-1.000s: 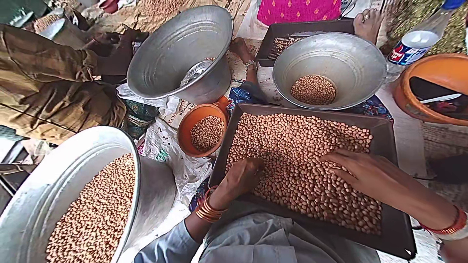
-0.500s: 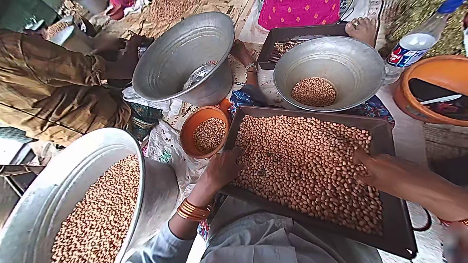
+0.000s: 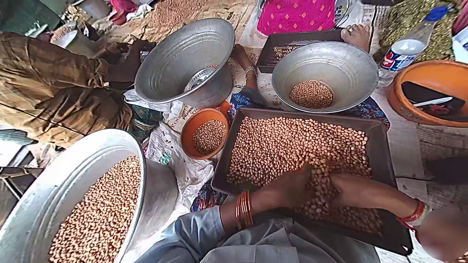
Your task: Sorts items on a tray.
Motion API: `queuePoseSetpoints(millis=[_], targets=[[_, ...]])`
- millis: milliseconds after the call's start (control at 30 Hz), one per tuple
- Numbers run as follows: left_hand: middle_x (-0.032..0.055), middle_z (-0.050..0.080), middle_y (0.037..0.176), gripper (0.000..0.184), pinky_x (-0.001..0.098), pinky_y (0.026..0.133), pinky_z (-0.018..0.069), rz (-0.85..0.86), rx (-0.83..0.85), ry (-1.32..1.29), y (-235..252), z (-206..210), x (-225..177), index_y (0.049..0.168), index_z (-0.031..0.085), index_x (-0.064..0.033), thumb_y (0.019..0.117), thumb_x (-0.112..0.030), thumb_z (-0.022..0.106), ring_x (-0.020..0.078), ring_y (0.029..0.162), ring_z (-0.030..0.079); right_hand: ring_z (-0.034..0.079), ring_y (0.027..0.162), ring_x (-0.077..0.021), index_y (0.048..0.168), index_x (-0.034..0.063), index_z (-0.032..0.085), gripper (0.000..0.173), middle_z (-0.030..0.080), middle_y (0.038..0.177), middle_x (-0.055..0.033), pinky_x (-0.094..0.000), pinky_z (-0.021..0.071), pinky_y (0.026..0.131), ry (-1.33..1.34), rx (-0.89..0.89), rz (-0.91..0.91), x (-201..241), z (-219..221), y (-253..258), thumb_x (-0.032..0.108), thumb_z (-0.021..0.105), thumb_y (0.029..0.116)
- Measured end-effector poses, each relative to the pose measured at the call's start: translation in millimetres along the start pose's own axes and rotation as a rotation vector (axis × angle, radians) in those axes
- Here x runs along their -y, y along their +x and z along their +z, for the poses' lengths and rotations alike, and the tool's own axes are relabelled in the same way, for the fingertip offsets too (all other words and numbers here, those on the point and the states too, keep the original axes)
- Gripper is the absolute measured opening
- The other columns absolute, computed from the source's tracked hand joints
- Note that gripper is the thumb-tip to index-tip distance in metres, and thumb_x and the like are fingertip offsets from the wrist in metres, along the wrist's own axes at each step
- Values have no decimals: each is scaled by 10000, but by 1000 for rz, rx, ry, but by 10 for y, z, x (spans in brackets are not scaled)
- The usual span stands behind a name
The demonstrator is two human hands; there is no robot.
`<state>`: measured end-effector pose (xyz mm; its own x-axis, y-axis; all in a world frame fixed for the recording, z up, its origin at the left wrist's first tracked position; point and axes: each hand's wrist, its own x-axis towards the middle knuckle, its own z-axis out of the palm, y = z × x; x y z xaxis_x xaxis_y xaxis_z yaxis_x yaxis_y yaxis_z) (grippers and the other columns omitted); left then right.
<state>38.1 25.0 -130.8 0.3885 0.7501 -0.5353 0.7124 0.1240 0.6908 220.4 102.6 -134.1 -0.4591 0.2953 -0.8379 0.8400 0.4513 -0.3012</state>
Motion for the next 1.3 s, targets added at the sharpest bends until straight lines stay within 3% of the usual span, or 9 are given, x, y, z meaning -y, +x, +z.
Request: queuePoseSetpoints(millis=[67, 133, 200, 333, 667, 900, 1067, 1200, 1300], targets=[[248, 542, 1454, 631, 517, 1042, 511, 175, -88, -137, 48, -79, -32, 1578, 319, -48, 1028, -138, 615, 345, 1247, 627, 616, 952, -378, 997, -67, 635, 325, 629, 978, -237, -567, 469, 834, 99, -84, -32, -40, -24, -20, 238, 738, 953], [194, 517, 1480, 518, 436, 970, 575, 235, -193, -187, 57, -271, -37, 1518, 433, -71, 1031, -119, 603, 269, 1162, 670, 612, 1001, -317, 1155, -59, 617, 306, 627, 1074, -215, -503, 477, 892, 277, -206, -145, -87, -59, -90, 174, 709, 979], [124, 610, 1323, 334, 397, 858, 607, 192, -394, -47, 36, -522, 57, 1353, 603, -96, 1021, -118, 624, 202, 994, 702, 653, 1067, -184, 1401, 22, 549, 421, 635, 1270, -139, -365, 541, 929, 504, -312, -335, -149, -97, -153, 126, 644, 1004], [149, 724, 997, 120, 547, 740, 582, -17, -773, 399, 116, -888, 598, 1025, 758, -67, 955, -40, 664, 332, 840, 711, 742, 946, -115, 1218, 142, 677, 254, 722, 1184, 8, -275, 641, 805, 818, -469, -539, -235, -161, -191, 62, 564, 1005], [221, 722, 1066, 218, 656, 804, 538, -372, -643, 491, 354, -883, 934, 1114, 740, -57, 986, -214, 663, 451, 972, 702, 708, 838, -73, 1112, 190, 715, 157, 735, 1004, 57, -295, 608, 745, 503, -860, -463, -418, -207, -128, 168, 658, 967], [239, 718, 903, 182, 671, 705, 526, -406, -846, 482, 21, -960, 965, 1010, 739, -48, 979, -208, 659, 471, 864, 699, 725, 934, -275, 1129, 161, 743, 157, 753, 1035, -50, -573, 560, 811, 52, -899, -272, -442, -170, -58, 138, 678, 988], [377, 545, 1262, 447, 741, 889, 441, -494, -1167, 612, -493, -1267, 1102, 1299, 559, 31, 920, -145, 718, 599, 1193, 523, 679, 1091, -360, 1217, 163, 724, 245, 700, 1190, -126, -619, 538, 858, 53, -859, -132, -460, -212, -66, 162, 720, 972], [299, 575, 1372, 514, 661, 1059, 439, -217, -820, 490, -258, -1294, 981, 1397, 561, 13, 983, -252, 713, 494, 1306, 536, 633, 1158, -453, 1350, 119, 643, 413, 617, 1329, -221, -662, 522, 857, 50, -835, 26, -498, -291, -13, 150, 743, 950], [259, 556, 1445, 544, 615, 1183, 325, -195, -625, 529, 218, -1268, 1025, 1388, 590, 9, 972, -318, 713, 436, 1416, 459, 627, 1176, -453, 1386, 77, 591, 473, 604, 1338, -239, -633, 528, 887, -23, -758, 167, -582, -287, 37, 178, 743, 949]])
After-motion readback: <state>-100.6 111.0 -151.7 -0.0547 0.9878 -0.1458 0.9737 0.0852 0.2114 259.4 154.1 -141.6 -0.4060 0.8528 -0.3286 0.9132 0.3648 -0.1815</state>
